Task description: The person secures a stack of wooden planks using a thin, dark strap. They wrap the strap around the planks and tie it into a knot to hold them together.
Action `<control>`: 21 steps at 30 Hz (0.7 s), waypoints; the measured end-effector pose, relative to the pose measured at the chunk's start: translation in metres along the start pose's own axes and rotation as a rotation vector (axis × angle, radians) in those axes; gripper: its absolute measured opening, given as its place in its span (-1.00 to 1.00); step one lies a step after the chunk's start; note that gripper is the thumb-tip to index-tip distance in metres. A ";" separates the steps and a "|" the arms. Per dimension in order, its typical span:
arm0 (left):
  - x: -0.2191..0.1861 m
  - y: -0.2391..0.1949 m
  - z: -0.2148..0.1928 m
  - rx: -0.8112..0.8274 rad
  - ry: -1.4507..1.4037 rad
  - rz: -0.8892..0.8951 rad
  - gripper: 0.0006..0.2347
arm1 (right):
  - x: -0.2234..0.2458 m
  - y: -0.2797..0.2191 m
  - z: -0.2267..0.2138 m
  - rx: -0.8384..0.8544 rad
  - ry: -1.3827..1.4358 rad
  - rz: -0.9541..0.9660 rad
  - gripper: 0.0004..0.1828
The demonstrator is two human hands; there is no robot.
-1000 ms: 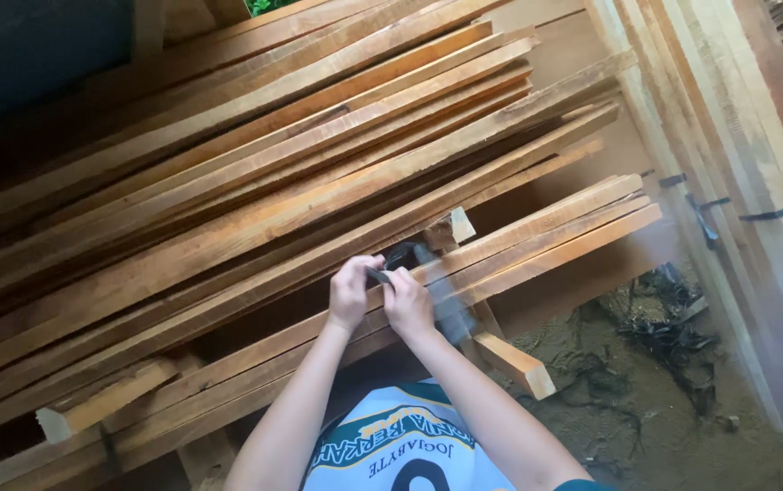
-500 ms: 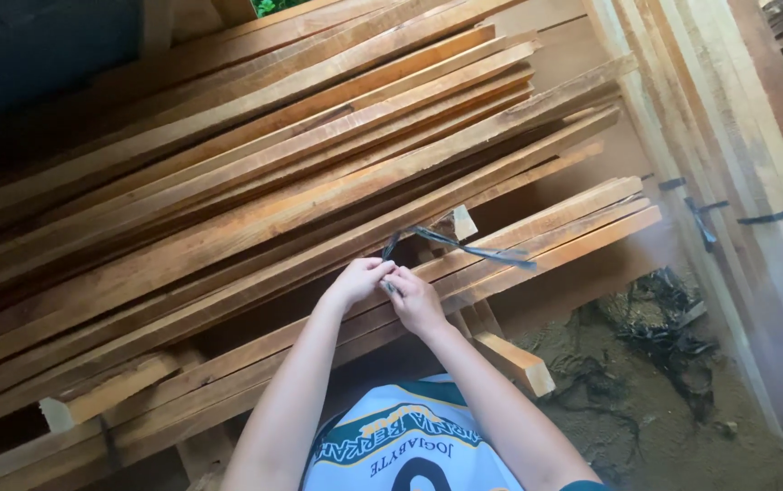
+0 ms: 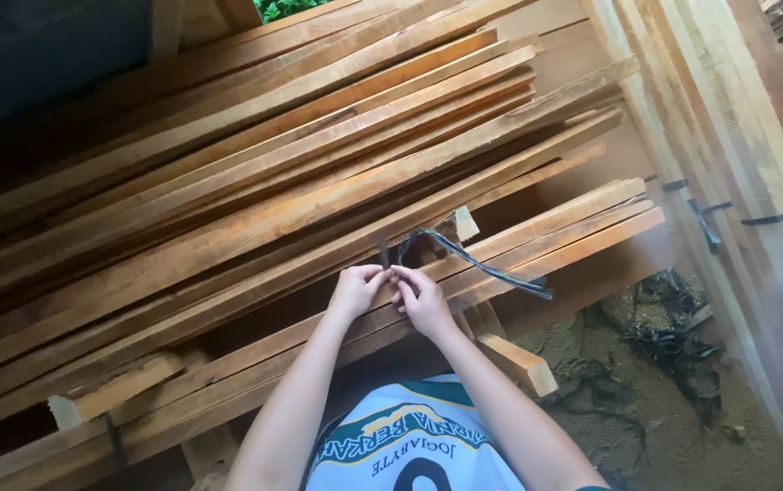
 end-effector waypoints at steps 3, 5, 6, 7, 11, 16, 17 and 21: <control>0.009 0.000 0.002 -0.099 -0.065 0.093 -0.89 | -0.003 0.001 0.003 -0.055 -0.005 -0.022 -0.73; 0.011 0.001 0.003 -0.155 -0.076 0.120 -0.91 | 0.017 -0.007 0.004 -0.058 -0.126 -0.089 -0.79; 0.013 0.001 0.002 -0.211 -0.091 0.147 -0.91 | 0.029 -0.012 0.005 -0.061 -0.250 -0.153 -0.84; 0.014 0.003 0.003 -0.212 -0.090 0.149 -0.91 | 0.034 -0.017 0.004 -0.062 -0.251 -0.155 -0.84; 0.009 -0.003 -0.002 -0.398 -0.105 0.232 -0.92 | 0.038 -0.031 0.004 -0.067 -0.239 -0.178 -0.87; -0.027 -0.027 0.002 -0.443 -0.098 0.360 -0.95 | 0.043 -0.026 0.006 -0.133 -0.195 -0.202 -0.81; -0.029 -0.030 0.007 -0.418 -0.034 0.439 -0.94 | 0.052 -0.025 0.008 -0.134 -0.300 -0.227 -0.83; -0.043 -0.035 0.013 -0.400 0.112 0.564 -0.90 | 0.017 -0.009 0.021 -0.174 -0.597 -0.114 -0.81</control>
Point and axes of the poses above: each hand's wrist, its own y-axis towards the middle knuckle, its own z-axis out of the palm, x = y × z, the point moved 4 cm from there along y, towards the middle knuckle, and after that the axes turned 15 degrees about x, right-handed, at the moved point
